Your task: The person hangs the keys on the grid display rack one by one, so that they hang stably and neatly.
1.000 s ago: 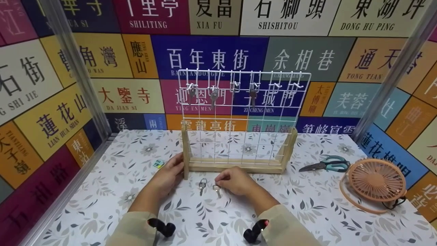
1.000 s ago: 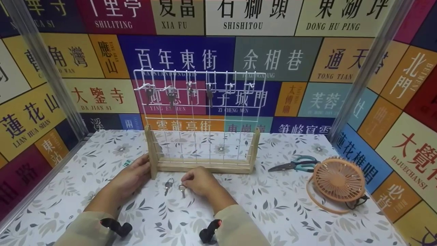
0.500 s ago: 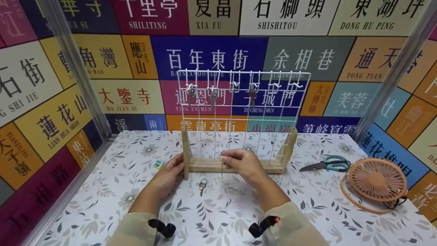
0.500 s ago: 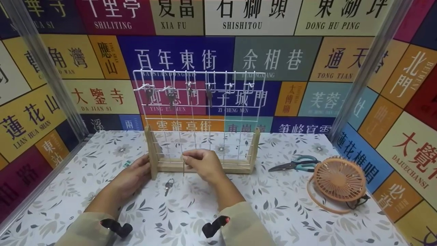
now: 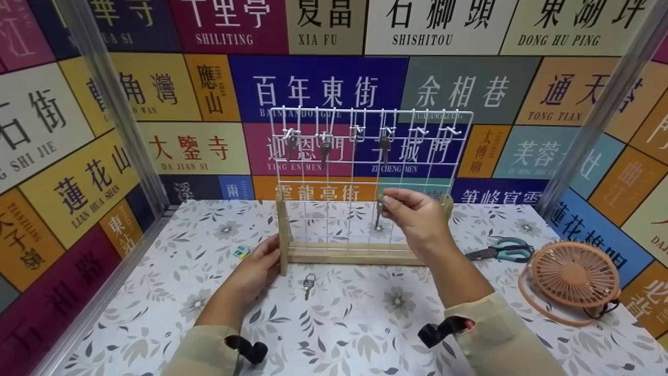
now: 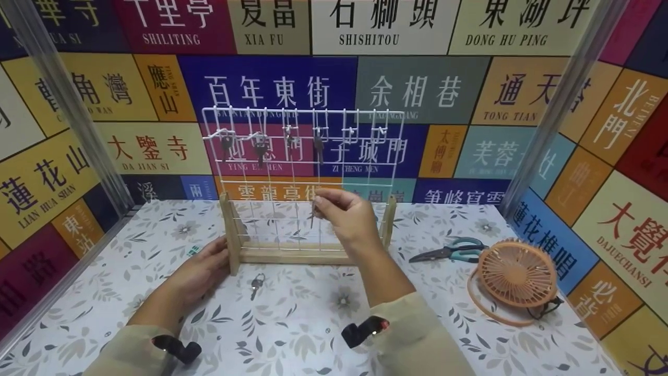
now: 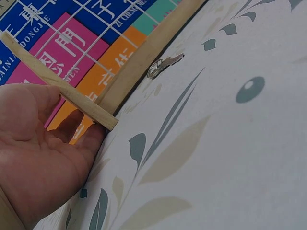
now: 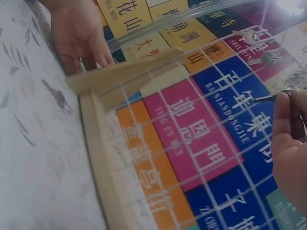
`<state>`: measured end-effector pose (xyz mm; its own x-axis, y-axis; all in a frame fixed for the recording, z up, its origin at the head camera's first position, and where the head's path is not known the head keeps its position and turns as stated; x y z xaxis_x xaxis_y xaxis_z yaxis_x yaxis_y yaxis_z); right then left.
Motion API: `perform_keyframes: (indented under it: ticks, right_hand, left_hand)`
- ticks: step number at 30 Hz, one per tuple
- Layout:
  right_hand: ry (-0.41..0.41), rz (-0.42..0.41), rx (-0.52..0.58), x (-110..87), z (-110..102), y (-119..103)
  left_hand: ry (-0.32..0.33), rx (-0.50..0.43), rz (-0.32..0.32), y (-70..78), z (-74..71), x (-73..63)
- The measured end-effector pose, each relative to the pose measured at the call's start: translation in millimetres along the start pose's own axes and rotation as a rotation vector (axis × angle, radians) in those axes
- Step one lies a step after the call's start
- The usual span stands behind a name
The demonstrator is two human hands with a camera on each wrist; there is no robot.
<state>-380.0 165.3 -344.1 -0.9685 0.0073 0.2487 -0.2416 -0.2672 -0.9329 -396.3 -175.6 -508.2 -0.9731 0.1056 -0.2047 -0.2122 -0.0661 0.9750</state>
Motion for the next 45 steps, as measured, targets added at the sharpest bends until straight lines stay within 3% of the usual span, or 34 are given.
perform_keyframes:
  ticks: [10,16,20,31,35,45]
  right_hand:
    - [0.064,-0.095,0.027,8.1,-19,-68]
    - [0.083,-0.161,0.105,16.5,-19,-94]
    - [0.100,-0.160,0.147,21.4,-20,-102]
    - [0.175,-0.110,0.113,34.2,-23,-99]
    - [0.173,-0.096,0.102,35.5,-23,-93]
    - [0.150,-0.026,0.081,30.8,-29,-52]
  left_hand:
    - [0.024,-0.006,-0.043,-0.3,-0.8,0.3]
    - [0.024,-0.027,-0.047,-0.4,-0.9,-0.3]
    - [0.022,-0.028,-0.045,-0.5,-0.9,-0.6]
    - [-0.010,-0.061,0.023,-0.4,1.5,1.0]
    - [-0.006,-0.060,0.012,-0.2,0.8,0.4]
    - [0.020,-0.023,-0.002,0.3,1.7,-0.5]
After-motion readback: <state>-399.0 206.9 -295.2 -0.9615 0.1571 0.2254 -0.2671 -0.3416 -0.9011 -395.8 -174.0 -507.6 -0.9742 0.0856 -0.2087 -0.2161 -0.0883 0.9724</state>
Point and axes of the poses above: each hand's wrist, its own x-axis towards the middle knuckle, its own z-axis out of the palm, y = z × x, the point moved 5 cm from there along x, towards the middle knuckle, and after that the axes turned 2 degrees about y, right-handed, at the moved point
